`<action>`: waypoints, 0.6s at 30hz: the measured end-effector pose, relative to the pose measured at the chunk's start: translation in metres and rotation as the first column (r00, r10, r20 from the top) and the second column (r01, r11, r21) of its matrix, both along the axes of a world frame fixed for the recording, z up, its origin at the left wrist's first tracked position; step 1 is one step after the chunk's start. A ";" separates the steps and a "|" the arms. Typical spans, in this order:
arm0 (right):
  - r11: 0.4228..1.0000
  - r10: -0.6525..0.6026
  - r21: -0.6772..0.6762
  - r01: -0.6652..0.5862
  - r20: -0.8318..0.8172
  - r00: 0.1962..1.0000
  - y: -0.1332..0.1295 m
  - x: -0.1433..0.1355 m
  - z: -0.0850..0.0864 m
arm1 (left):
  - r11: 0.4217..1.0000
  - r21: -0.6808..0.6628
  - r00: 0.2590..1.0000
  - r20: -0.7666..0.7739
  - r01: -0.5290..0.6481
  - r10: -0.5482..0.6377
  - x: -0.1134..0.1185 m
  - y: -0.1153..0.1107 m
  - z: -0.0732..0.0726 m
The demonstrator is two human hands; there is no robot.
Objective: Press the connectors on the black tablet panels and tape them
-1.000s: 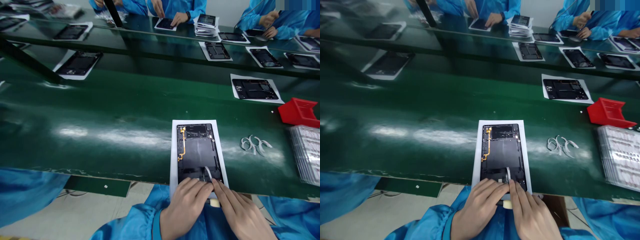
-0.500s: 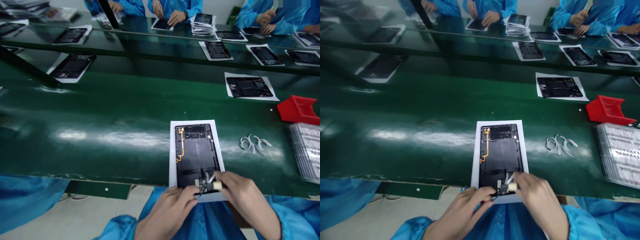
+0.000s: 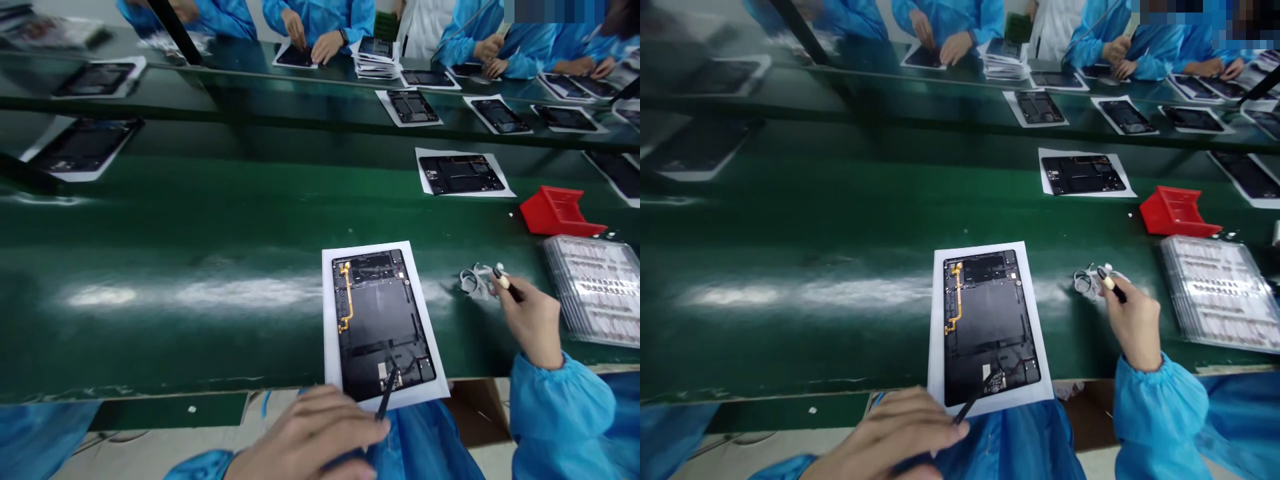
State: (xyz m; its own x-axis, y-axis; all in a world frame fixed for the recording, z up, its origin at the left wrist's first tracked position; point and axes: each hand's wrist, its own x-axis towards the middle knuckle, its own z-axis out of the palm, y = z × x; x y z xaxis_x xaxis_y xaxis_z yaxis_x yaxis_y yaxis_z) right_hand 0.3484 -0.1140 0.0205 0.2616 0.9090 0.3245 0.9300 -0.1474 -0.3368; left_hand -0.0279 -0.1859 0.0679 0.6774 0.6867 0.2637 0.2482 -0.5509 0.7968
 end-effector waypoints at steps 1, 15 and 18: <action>1.000 -0.018 0.004 0.018 0.056 0.998 -0.001 0.003 0.001 | 0.996 0.089 0.999 0.044 0.013 -0.017 0.001 0.011 -0.002; 0.795 0.576 -0.039 -0.605 -0.260 0.775 -0.025 -0.122 -0.039 | 0.957 -0.025 0.957 -0.039 -0.288 0.286 0.042 0.148 -0.067; 0.785 0.589 -0.062 -0.617 -0.237 0.773 -0.023 -0.119 -0.045 | 0.945 -0.020 0.943 -0.075 -0.327 0.325 0.042 0.150 -0.077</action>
